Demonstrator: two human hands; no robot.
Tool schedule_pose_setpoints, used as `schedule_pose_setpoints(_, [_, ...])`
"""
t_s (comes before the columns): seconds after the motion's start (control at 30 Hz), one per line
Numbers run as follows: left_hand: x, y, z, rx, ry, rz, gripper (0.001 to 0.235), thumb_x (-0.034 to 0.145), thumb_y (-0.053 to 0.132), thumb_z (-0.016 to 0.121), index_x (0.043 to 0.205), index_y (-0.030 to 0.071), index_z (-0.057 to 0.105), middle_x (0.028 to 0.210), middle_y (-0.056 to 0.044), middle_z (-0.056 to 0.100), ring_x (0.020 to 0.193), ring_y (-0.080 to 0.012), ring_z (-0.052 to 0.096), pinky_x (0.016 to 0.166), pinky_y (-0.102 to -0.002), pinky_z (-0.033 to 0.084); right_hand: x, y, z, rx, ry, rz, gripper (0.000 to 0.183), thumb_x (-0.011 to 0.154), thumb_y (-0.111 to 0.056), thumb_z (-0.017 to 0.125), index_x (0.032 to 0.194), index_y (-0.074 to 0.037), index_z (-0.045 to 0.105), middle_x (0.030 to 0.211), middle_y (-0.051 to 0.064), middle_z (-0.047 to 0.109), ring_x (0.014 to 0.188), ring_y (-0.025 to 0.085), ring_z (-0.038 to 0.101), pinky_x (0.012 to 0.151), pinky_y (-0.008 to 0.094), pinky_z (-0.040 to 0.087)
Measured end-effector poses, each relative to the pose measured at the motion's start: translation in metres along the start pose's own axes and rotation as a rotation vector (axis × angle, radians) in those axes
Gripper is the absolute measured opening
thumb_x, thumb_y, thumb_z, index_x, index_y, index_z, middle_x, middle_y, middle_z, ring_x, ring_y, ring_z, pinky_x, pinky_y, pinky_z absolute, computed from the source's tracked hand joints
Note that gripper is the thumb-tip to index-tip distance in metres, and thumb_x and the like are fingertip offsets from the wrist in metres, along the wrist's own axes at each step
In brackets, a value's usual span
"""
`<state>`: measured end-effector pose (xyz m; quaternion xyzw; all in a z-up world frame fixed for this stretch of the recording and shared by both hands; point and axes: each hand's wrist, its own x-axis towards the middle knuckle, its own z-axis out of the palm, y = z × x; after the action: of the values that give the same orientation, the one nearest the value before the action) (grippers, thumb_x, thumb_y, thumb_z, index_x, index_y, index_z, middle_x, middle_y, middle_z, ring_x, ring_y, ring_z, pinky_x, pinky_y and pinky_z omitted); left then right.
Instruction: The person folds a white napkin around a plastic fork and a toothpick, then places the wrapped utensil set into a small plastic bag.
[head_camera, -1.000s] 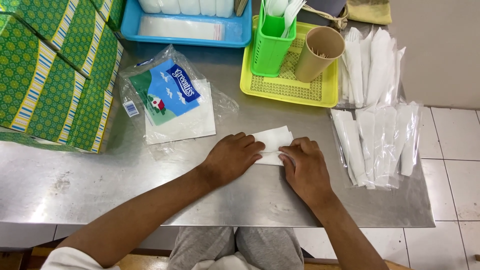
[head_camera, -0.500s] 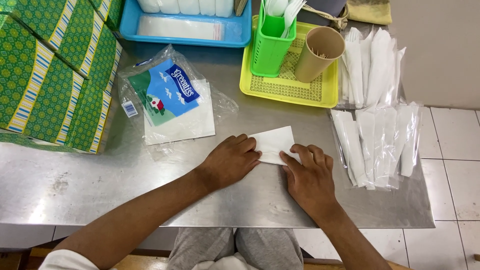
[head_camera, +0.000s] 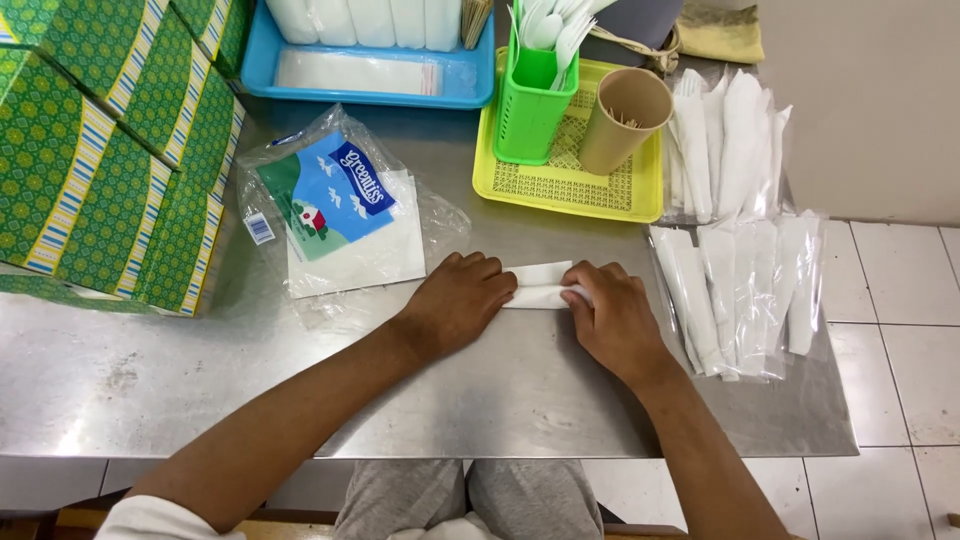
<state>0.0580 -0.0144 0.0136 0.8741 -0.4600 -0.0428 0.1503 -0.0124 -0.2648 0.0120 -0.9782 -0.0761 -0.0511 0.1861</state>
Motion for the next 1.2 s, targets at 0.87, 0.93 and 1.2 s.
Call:
schedule_pose_setpoints(0.87, [0.01, 0.0, 0.003, 0.254, -0.056, -0.068, 0.041, 0.111, 0.038, 0.038, 0.114, 0.011, 0.068, 0.099, -0.005, 0.061, 0.09, -0.0197, 0.061, 0.079, -0.035, 0.046, 0.024, 0.007, 0.002, 0.025, 0.075, -0.083, 0.015, 0.096, -0.018, 0.065, 0.106, -0.018, 0.076, 0.089, 0.004, 0.067, 0.091, 0.028, 0.068, 0.078, 0.043, 0.055])
schedule_pose_setpoints(0.93, [0.009, 0.004, -0.014, -0.014, 0.009, -0.136, 0.041, 0.11, 0.037, 0.041, 0.109, 0.007, 0.068, 0.096, -0.01, 0.063, 0.089, -0.0255, 0.065, 0.08, -0.037, 0.05, 0.04, 0.008, -0.014, 0.153, 0.17, -0.109, 0.02, 0.092, -0.018, 0.071, 0.112, -0.016, 0.074, 0.095, 0.008, 0.072, 0.096, 0.032, 0.07, 0.083, 0.045, 0.057])
schedule_pose_setpoints(1.2, [0.042, -0.01, -0.002, -1.376, 0.507, -0.449, 0.031, 0.099, 0.033, 0.072, 0.081, 0.009, 0.074, 0.063, -0.002, 0.066, 0.055, -0.0088, 0.061, 0.053, -0.022, 0.05, 0.097, -0.032, -0.022, 1.201, 0.416, 0.032, 0.046, 0.098, -0.019, 0.072, 0.136, -0.004, 0.051, 0.092, 0.005, 0.068, 0.075, 0.012, 0.068, 0.064, 0.024, 0.059])
